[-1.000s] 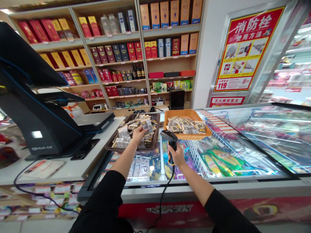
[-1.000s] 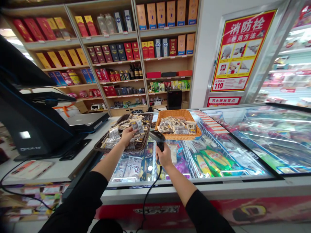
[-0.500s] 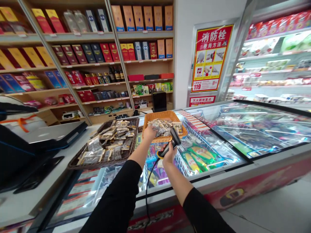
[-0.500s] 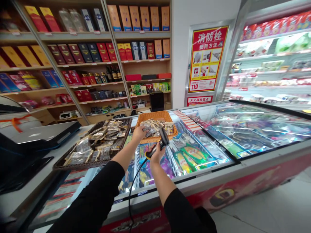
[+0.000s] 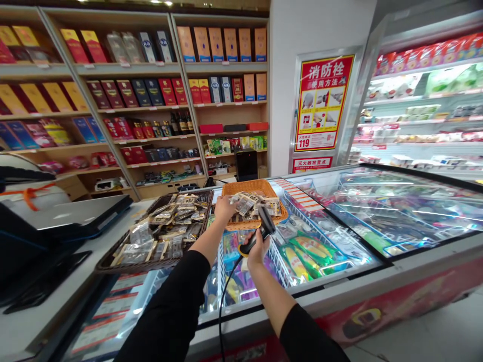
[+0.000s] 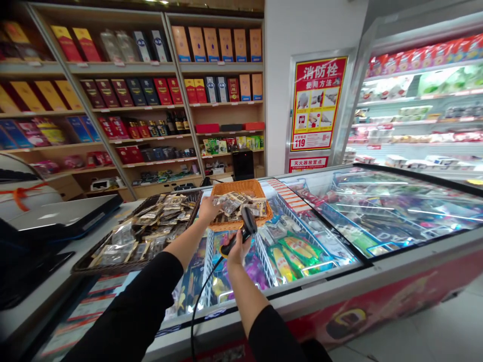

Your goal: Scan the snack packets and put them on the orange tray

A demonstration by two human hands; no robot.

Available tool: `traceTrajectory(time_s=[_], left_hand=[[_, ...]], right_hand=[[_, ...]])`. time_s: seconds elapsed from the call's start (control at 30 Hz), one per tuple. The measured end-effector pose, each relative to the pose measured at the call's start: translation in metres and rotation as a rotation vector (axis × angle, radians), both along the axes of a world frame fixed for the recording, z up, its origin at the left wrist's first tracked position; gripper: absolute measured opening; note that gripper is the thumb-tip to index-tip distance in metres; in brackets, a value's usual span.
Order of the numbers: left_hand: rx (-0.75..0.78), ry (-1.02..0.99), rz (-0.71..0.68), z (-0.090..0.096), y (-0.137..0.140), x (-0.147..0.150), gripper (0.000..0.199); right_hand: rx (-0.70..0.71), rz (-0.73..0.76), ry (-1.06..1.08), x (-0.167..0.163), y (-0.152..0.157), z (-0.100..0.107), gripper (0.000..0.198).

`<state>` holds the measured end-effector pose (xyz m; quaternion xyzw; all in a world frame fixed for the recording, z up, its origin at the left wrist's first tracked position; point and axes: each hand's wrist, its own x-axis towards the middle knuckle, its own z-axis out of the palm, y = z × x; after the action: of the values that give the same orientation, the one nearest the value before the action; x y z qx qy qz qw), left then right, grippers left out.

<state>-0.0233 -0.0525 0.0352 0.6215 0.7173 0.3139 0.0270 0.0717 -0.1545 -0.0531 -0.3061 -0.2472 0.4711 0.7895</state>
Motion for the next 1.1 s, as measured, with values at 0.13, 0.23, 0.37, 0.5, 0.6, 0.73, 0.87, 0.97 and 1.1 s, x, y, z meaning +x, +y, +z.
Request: traceTrajectory(time_s=[0.13, 0.23, 0.37, 0.5, 0.6, 0.73, 0.87, 0.97, 1.1], left_hand=[[0.023, 0.157, -0.103, 0.012, -0.030, -0.065, 0.035], [-0.080, 0.287, -0.035, 0.016, -0.066, -0.122, 0.031], [-0.283, 0.460, 0.153, 0.007, -0.109, -0.170, 0.036], [-0.329, 0.549, 0.144, -0.005, -0.115, -0.172, 0.045], [-0.373, 0.460, 0.182, -0.007, -0.102, -0.164, 0.051], [-0.333, 0.311, 0.284, -0.006, -0.087, -0.165, 0.039], [-0.223, 0.007, 0.218, -0.014, -0.084, -0.172, 0.042], [-0.194, -0.272, -0.031, -0.022, -0.088, -0.169, 0.052], [-0.199, -0.260, -0.204, -0.023, -0.094, -0.158, 0.022]], right_hand=[[-0.021, 0.154, 0.004, -0.012, -0.009, 0.000, 0.036], [0.045, 0.325, -0.157, -0.022, -0.015, -0.004, 0.034], [0.053, 0.454, -0.239, -0.027, -0.018, -0.008, 0.035], [0.022, 0.479, -0.191, -0.022, -0.018, -0.009, 0.038], [0.020, 0.464, -0.197, -0.020, -0.020, -0.008, 0.038], [0.018, 0.444, -0.169, -0.020, -0.023, -0.006, 0.039], [0.014, 0.456, -0.167, -0.022, -0.024, -0.006, 0.038], [0.014, 0.462, -0.167, -0.022, -0.022, -0.008, 0.039], [0.003, 0.469, -0.172, -0.020, -0.018, -0.010, 0.040]])
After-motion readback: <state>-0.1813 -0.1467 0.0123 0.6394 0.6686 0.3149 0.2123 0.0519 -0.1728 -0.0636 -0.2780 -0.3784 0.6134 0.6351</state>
